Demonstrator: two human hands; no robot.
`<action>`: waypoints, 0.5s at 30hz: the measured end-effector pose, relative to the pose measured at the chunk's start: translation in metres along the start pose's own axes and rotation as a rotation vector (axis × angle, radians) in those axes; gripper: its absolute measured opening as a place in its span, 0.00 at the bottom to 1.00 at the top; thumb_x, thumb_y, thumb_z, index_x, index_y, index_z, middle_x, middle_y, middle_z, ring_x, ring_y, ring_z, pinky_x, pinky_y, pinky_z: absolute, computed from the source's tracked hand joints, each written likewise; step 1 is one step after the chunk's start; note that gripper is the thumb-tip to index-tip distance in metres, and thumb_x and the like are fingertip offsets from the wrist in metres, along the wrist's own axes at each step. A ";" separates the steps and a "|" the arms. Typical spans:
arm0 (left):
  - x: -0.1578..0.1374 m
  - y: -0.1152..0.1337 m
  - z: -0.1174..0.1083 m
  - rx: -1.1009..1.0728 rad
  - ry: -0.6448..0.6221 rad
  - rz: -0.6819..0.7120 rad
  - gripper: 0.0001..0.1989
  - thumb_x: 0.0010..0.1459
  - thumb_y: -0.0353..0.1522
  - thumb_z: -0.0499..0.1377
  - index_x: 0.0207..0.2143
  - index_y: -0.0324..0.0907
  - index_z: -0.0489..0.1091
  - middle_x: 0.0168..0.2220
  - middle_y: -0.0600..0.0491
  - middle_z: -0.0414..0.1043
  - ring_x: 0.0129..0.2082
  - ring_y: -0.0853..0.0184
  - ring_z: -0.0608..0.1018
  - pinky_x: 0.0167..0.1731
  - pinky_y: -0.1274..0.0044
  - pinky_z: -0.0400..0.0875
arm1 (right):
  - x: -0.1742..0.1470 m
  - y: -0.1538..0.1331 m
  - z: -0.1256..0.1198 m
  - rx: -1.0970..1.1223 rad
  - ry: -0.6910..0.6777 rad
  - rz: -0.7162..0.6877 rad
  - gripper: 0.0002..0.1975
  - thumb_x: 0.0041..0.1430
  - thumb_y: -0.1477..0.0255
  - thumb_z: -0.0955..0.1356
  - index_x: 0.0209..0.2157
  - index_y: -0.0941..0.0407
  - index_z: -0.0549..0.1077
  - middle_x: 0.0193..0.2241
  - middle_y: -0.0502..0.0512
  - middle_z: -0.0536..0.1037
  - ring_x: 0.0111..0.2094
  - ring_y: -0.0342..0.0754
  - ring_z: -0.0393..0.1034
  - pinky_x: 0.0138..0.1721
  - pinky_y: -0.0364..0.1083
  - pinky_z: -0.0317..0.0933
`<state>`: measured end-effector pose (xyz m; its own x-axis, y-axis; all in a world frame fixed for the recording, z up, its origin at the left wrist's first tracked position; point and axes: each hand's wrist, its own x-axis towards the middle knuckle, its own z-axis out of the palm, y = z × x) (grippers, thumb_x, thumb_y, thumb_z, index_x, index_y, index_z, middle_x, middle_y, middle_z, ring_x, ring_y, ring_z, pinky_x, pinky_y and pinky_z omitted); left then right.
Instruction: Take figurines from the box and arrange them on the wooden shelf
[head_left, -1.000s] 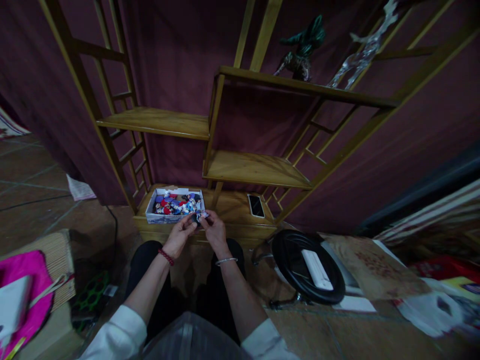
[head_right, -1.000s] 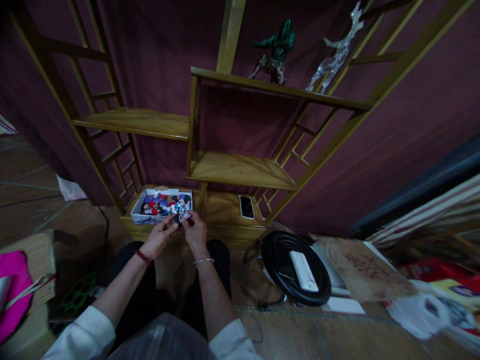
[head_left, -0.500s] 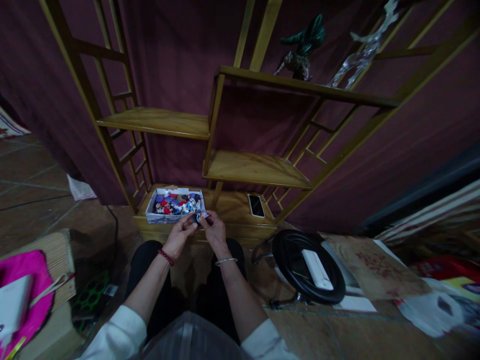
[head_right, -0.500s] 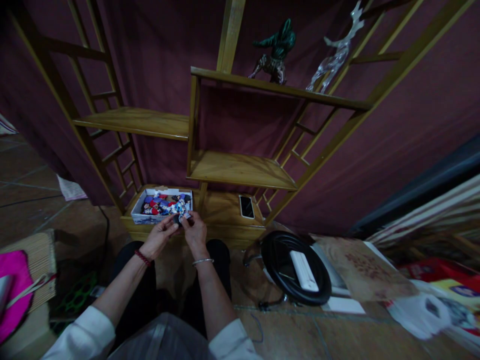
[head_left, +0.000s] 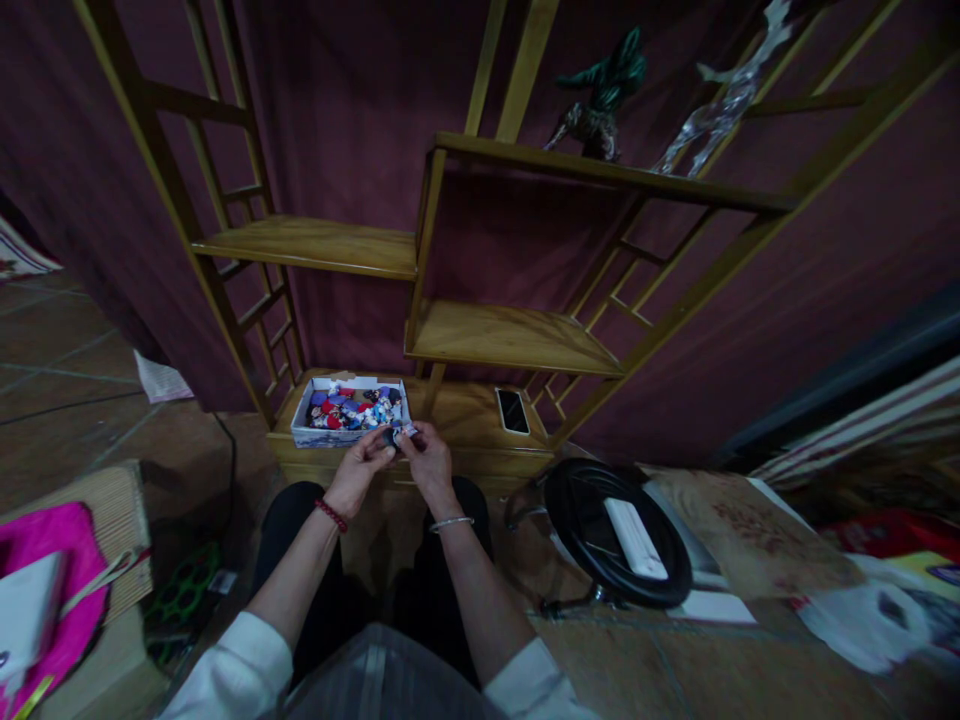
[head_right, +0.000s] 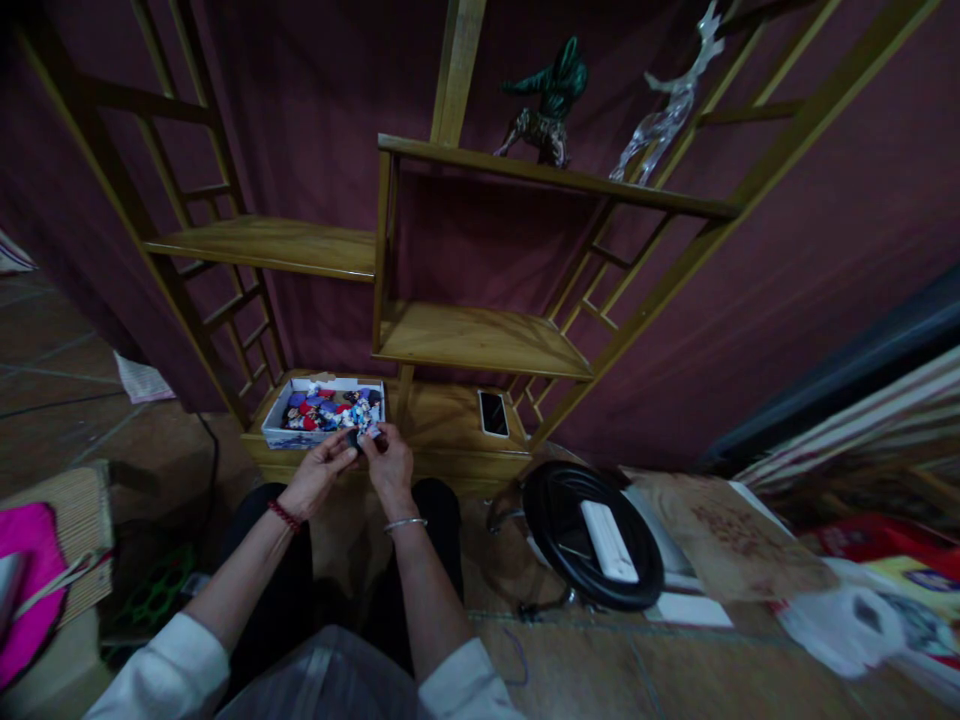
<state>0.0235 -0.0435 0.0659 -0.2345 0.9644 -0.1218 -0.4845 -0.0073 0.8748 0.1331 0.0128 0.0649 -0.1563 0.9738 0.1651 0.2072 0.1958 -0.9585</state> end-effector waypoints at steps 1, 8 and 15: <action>0.000 0.000 0.000 0.005 -0.002 0.002 0.25 0.41 0.31 0.66 0.45 0.43 0.69 0.43 0.50 0.71 0.40 0.67 0.73 0.37 0.77 0.68 | 0.000 0.000 0.000 0.004 -0.001 -0.001 0.12 0.47 0.65 0.67 0.35 0.53 0.69 0.27 0.47 0.76 0.28 0.45 0.70 0.32 0.45 0.65; -0.001 0.001 0.002 0.012 0.012 0.012 0.25 0.39 0.30 0.66 0.44 0.43 0.69 0.43 0.50 0.70 0.41 0.66 0.72 0.38 0.77 0.68 | -0.001 -0.003 -0.001 -0.027 0.014 -0.005 0.13 0.47 0.64 0.67 0.35 0.53 0.69 0.26 0.48 0.76 0.27 0.45 0.70 0.32 0.45 0.65; -0.003 0.005 0.006 0.061 0.010 0.034 0.25 0.39 0.30 0.66 0.44 0.44 0.69 0.42 0.51 0.70 0.38 0.69 0.72 0.37 0.78 0.67 | -0.002 -0.008 -0.003 -0.019 0.027 -0.002 0.12 0.47 0.64 0.67 0.34 0.54 0.69 0.27 0.49 0.76 0.27 0.45 0.70 0.33 0.45 0.64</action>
<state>0.0268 -0.0453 0.0736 -0.2583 0.9613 -0.0954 -0.4241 -0.0241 0.9053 0.1346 0.0092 0.0732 -0.1312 0.9760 0.1737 0.2253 0.2000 -0.9535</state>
